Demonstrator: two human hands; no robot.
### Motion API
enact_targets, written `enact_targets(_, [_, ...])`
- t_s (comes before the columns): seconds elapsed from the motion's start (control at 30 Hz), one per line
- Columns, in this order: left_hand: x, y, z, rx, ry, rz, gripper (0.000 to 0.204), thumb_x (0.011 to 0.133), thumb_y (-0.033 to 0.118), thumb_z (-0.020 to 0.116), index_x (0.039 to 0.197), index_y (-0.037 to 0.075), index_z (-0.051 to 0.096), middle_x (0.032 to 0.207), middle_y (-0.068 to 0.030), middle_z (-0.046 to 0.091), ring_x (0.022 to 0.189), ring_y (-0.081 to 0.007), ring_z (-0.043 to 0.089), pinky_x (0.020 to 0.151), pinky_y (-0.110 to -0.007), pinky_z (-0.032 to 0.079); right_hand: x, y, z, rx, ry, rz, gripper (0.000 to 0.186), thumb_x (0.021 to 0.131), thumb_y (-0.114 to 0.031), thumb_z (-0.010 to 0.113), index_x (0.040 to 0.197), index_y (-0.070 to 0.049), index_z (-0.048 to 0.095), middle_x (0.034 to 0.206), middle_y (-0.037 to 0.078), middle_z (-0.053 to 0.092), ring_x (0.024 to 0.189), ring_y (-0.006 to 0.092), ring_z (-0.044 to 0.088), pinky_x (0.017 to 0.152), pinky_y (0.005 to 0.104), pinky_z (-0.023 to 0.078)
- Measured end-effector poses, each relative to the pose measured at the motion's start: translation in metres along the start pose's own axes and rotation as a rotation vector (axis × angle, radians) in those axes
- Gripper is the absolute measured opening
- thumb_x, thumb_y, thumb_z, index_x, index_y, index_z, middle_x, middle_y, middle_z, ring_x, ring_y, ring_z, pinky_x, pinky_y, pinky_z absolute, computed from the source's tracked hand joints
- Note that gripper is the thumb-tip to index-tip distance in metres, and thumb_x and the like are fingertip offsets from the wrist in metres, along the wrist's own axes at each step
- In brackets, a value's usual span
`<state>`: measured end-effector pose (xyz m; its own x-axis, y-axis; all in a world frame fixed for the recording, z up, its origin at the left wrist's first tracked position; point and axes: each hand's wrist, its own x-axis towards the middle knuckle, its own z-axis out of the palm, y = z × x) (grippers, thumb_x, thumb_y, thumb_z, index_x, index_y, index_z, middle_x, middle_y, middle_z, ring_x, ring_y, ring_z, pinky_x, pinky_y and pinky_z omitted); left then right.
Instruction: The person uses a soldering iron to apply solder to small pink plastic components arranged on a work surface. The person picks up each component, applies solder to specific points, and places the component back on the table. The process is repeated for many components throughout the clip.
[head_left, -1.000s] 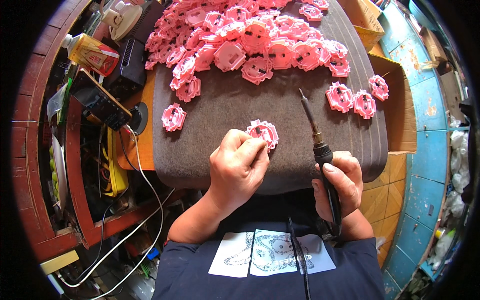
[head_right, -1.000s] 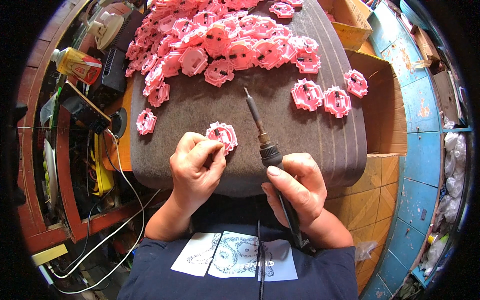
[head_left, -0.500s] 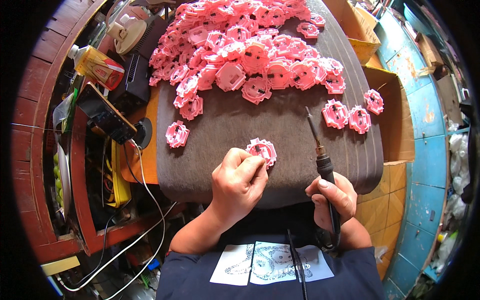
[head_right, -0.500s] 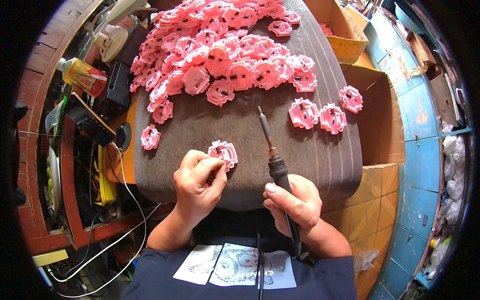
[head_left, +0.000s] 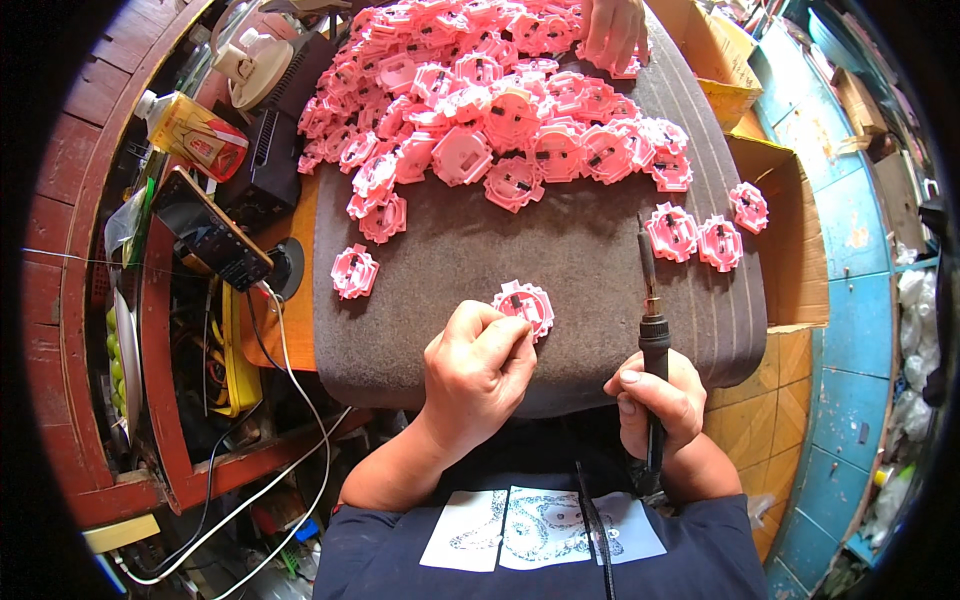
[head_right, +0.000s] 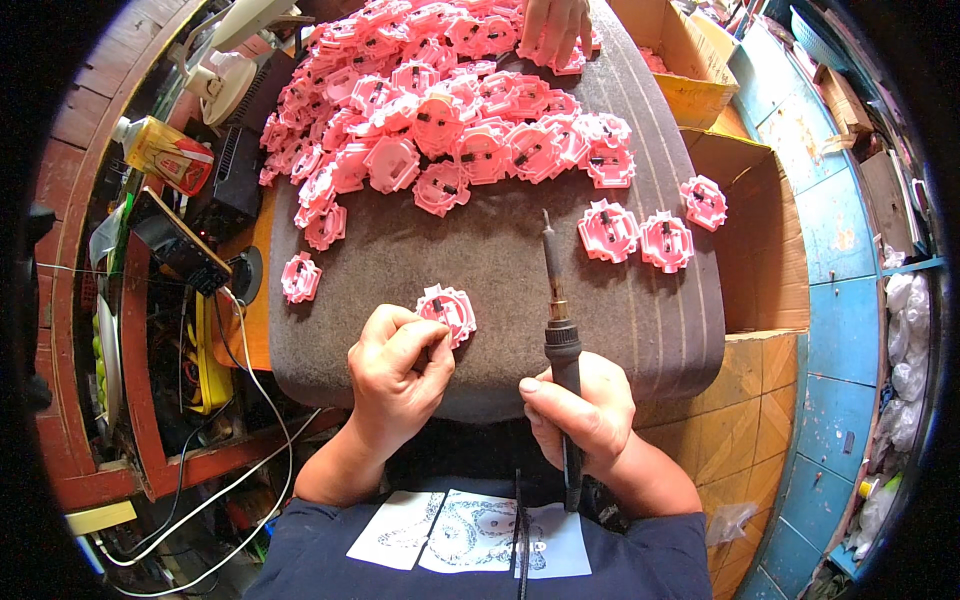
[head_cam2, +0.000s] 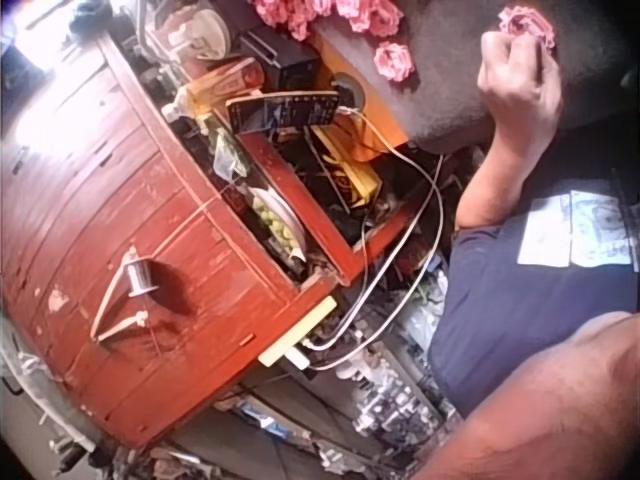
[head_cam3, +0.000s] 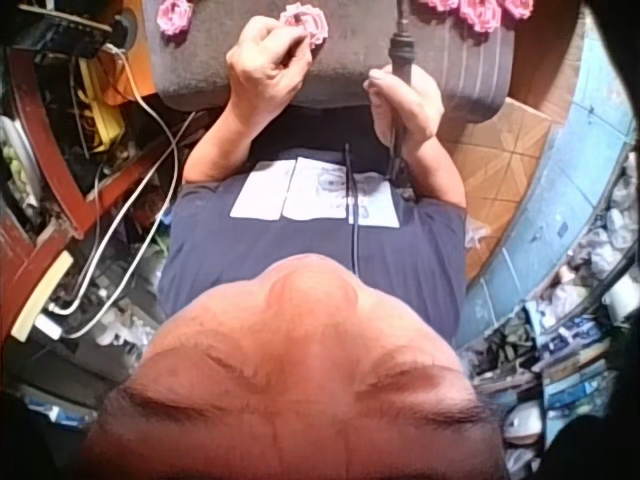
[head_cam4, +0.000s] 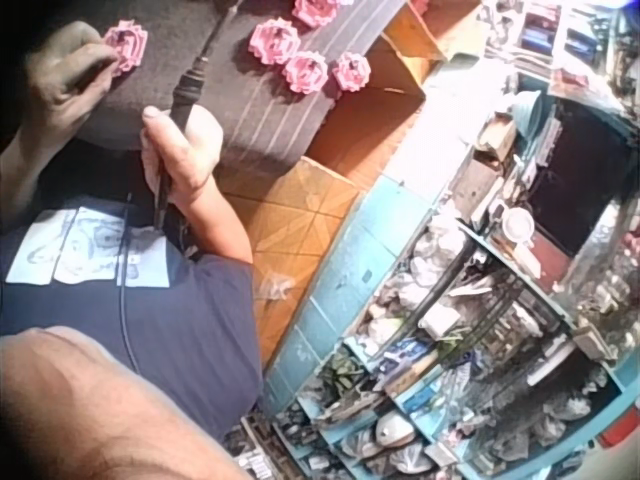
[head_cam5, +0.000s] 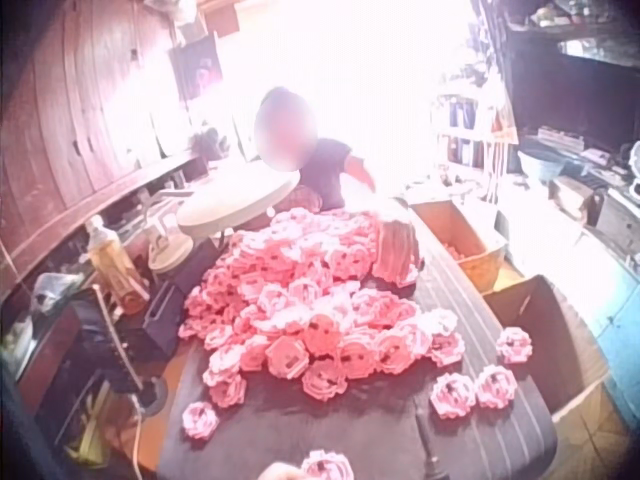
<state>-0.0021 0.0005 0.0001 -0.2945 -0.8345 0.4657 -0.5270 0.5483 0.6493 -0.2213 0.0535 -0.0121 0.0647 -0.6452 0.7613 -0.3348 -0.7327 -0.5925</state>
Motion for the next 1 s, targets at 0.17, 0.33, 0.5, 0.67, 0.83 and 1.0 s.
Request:
enact_targets(0.17, [0.0011, 0.0010, -0.0005, 0.003, 0.007, 0.010, 0.014, 0.084, -0.006, 0.081, 0.095, 0.000, 0.075, 0.088, -0.0089, 0.064, 0.060, -0.0134, 0.064, 0.054, -0.028, 0.051, -0.0020, 0.0021, 0.0017, -0.009, 0.005, -0.007, 0.036, 0.088, 0.006, 0.071, 0.123, -0.003, 0.066, 0.076, 0.001, 0.063, 0.059, 0.0169, 0.062, 0.056, 0.0341, 0.053])
enact_targets(0.33, [0.0015, 0.0008, -0.0001, -0.001, 0.011, 0.012, 0.014, 0.084, -0.006, 0.081, 0.095, 0.000, 0.075, 0.088, -0.0091, 0.064, 0.060, -0.0139, 0.064, 0.054, -0.028, 0.051, -0.0013, 0.0018, 0.0025, -0.009, 0.007, -0.009, 0.036, 0.088, 0.006, 0.071, 0.123, -0.003, 0.067, 0.076, 0.001, 0.063, 0.059, 0.0164, 0.061, 0.055, 0.0340, 0.052])
enact_targets(0.5, [0.0009, 0.0000, -0.0003, 0.007, 0.011, 0.015, 0.014, 0.084, -0.007, 0.080, 0.095, 0.000, 0.075, 0.088, -0.0091, 0.064, 0.060, -0.0139, 0.064, 0.053, -0.028, 0.051, -0.0008, 0.0018, 0.0025, -0.009, -0.004, -0.005, 0.036, 0.089, 0.006, 0.071, 0.123, -0.003, 0.067, 0.075, 0.001, 0.062, 0.058, 0.0164, 0.061, 0.054, 0.0338, 0.052])
enact_targets(0.67, [0.0009, -0.0004, -0.0003, 0.003, 0.011, 0.016, 0.015, 0.083, -0.007, 0.080, 0.095, 0.001, 0.075, 0.088, -0.0089, 0.064, 0.059, -0.0136, 0.064, 0.053, -0.028, 0.051, -0.0023, 0.0027, 0.0039, -0.023, 0.002, -0.005, 0.036, 0.089, 0.006, 0.071, 0.123, -0.003, 0.067, 0.076, 0.003, 0.063, 0.058, 0.0176, 0.061, 0.054, 0.0346, 0.052])
enact_targets(0.83, [0.0006, 0.0002, -0.0006, 0.006, 0.009, 0.006, 0.015, 0.083, -0.006, 0.080, 0.095, 0.001, 0.075, 0.088, -0.0087, 0.064, 0.060, -0.0140, 0.064, 0.054, -0.028, 0.051, -0.0029, -0.0006, -0.0012, -0.079, -0.072, 0.016, 0.028, 0.096, 0.005, 0.064, 0.122, -0.004, 0.062, 0.084, 0.008, 0.066, 0.068, 0.0189, 0.067, 0.063, 0.0328, 0.056])
enact_targets(1.0, [0.0012, 0.0006, -0.0007, 0.001, 0.014, 0.010, 0.015, 0.083, -0.006, 0.080, 0.095, 0.002, 0.075, 0.088, -0.0086, 0.065, 0.060, -0.0148, 0.065, 0.054, -0.029, 0.051, -0.0035, -0.0007, 0.0004, -0.072, -0.070, 0.015, 0.028, 0.095, 0.006, 0.064, 0.122, -0.004, 0.063, 0.084, 0.008, 0.066, 0.068, 0.0191, 0.067, 0.062, 0.0324, 0.055])
